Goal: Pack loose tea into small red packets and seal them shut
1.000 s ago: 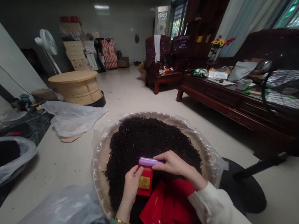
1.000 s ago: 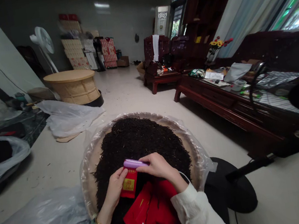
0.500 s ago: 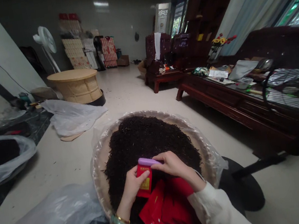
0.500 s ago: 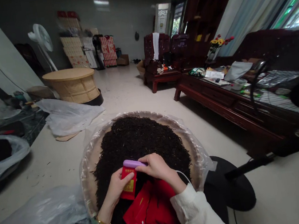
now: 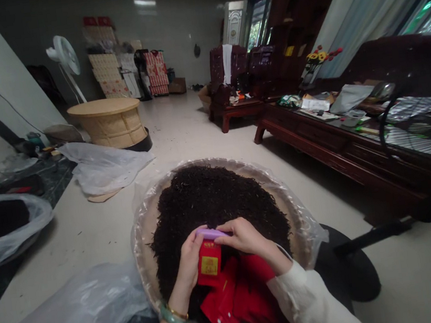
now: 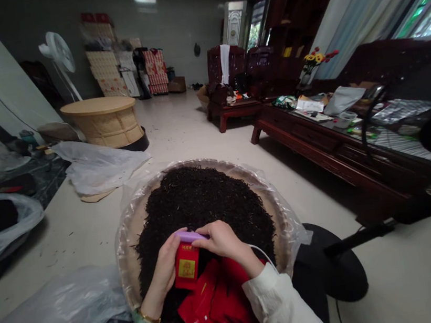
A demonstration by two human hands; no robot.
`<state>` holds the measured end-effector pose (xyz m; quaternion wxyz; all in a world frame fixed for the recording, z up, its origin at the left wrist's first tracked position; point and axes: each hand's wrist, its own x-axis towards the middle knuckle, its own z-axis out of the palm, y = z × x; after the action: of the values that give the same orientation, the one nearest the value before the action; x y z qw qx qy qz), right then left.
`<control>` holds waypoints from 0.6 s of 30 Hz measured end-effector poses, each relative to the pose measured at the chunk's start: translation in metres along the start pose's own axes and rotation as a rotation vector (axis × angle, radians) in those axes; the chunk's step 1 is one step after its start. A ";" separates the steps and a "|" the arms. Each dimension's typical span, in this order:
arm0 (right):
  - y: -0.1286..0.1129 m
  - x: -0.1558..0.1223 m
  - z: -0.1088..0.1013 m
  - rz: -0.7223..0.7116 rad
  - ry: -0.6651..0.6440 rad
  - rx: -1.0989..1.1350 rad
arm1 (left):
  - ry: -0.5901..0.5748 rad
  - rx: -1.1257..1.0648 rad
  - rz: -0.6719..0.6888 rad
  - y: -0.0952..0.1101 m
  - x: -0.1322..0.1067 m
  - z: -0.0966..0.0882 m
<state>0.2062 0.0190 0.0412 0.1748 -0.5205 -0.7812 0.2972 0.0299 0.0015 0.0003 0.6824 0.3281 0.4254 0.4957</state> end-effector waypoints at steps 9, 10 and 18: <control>0.004 0.000 0.003 -0.008 -0.019 -0.005 | 0.003 -0.012 -0.023 0.004 0.003 0.000; 0.004 0.000 0.004 -0.010 -0.019 -0.009 | 0.007 -0.017 -0.021 0.004 0.002 0.000; 0.003 0.002 0.003 0.009 0.006 -0.004 | -0.128 0.122 -0.194 -0.001 -0.002 -0.004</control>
<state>0.2059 0.0208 0.0371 0.1749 -0.5253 -0.7789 0.2947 0.0265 -0.0006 -0.0020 0.7318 0.3571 0.4400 0.3787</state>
